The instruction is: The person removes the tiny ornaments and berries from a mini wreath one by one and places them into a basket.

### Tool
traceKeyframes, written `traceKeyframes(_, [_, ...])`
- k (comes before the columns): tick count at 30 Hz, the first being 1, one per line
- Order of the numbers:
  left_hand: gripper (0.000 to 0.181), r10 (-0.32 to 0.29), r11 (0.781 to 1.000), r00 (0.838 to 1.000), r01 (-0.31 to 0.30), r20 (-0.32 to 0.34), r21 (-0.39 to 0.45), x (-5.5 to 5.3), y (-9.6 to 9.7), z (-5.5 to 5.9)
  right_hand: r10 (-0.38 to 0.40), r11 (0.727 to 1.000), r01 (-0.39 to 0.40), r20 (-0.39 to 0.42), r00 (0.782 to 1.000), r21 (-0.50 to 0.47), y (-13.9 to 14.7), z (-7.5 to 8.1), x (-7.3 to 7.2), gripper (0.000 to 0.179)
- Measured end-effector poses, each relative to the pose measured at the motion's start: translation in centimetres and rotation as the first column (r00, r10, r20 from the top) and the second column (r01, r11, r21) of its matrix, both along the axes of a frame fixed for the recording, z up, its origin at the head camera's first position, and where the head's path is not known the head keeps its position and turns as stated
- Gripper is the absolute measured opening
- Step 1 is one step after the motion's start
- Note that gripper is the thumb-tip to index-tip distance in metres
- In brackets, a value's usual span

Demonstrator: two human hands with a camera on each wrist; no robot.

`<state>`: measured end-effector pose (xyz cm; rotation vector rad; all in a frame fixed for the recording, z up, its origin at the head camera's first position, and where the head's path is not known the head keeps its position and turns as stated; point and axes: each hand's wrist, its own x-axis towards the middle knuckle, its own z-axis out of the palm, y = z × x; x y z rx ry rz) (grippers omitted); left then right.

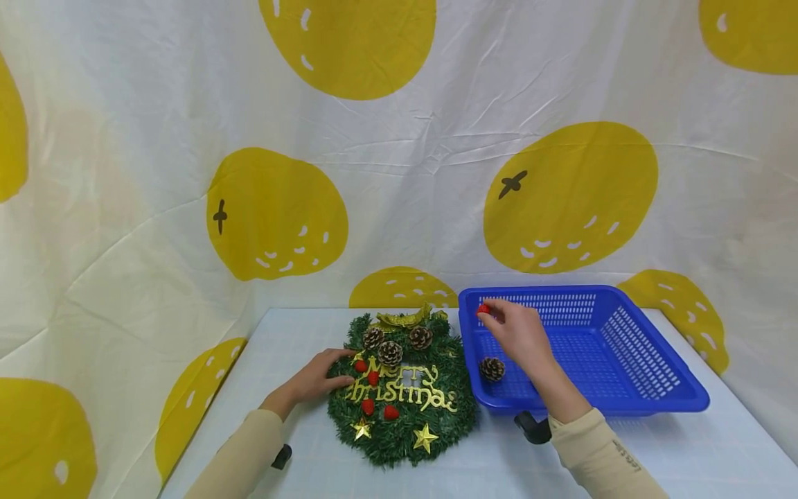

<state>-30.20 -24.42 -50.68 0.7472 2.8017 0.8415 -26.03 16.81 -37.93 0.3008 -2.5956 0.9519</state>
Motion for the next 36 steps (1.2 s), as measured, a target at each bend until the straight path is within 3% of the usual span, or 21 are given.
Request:
traceKeyframes(21, [0.064,0.009,1.0,1.0,-0.009,0.003,-0.007,-0.1,-0.2,-0.2,-0.004,0.998,0.005,-0.011,1.0,0.057,0.4,-1.7,-0.5,0.026])
traceKeyframes(36, [0.062,0.003,1.0,1.0,-0.003,-0.002,0.003,0.1,0.0,0.0,-0.007,0.996,0.004,0.035,0.999,0.085,0.4,-2.5,-0.5,0.022])
